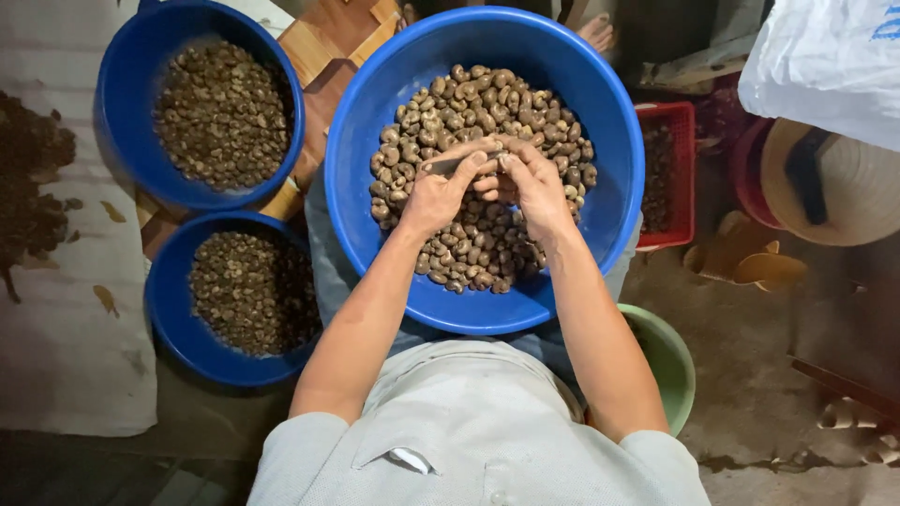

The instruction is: The person uses a small knife to peel the outer shell off cashew nuts held in a large blue basin. They repeatedly pick up a nut, cut the shell, and drop the peeled nut into a green bowl to the right.

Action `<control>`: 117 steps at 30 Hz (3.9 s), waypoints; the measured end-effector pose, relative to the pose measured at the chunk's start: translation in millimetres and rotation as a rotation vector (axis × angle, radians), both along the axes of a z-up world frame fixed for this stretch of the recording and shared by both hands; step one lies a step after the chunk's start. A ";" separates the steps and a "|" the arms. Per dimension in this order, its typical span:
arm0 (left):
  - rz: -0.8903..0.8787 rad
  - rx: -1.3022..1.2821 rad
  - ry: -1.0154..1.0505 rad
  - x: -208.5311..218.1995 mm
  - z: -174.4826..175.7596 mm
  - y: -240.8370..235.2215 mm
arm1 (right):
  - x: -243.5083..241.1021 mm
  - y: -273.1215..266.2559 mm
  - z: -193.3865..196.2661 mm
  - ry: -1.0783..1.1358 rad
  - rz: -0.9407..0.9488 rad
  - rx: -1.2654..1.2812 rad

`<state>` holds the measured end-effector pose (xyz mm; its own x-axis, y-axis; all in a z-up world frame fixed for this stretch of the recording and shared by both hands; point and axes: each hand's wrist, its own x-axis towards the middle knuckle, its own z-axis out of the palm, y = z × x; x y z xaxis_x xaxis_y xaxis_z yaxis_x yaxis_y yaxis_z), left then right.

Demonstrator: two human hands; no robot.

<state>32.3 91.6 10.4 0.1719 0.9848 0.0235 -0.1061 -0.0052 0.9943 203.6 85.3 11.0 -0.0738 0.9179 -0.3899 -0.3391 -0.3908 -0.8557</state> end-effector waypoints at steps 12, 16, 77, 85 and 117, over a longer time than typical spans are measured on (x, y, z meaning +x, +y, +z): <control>0.024 0.053 -0.030 -2.8 -6.9 -0.8 | 0.4 1.8 -8.9 0.082 -0.050 -0.007; 0.043 0.045 -0.042 -4.3 -17.3 1.4 | -2.0 1.1 -8.2 0.019 -0.036 0.032; 0.058 0.132 0.356 -5.3 -14.1 -10.4 | 158.3 -235.7 -5.0 -1.421 -0.282 -0.125; 0.101 0.107 0.336 -8.9 -22.3 -6.9 | 47.1 -58.8 53.3 -1.361 -0.100 0.688; -0.067 0.014 -0.028 -4.9 -12.1 2.4 | 19.3 -0.2 -6.5 -0.171 0.071 0.134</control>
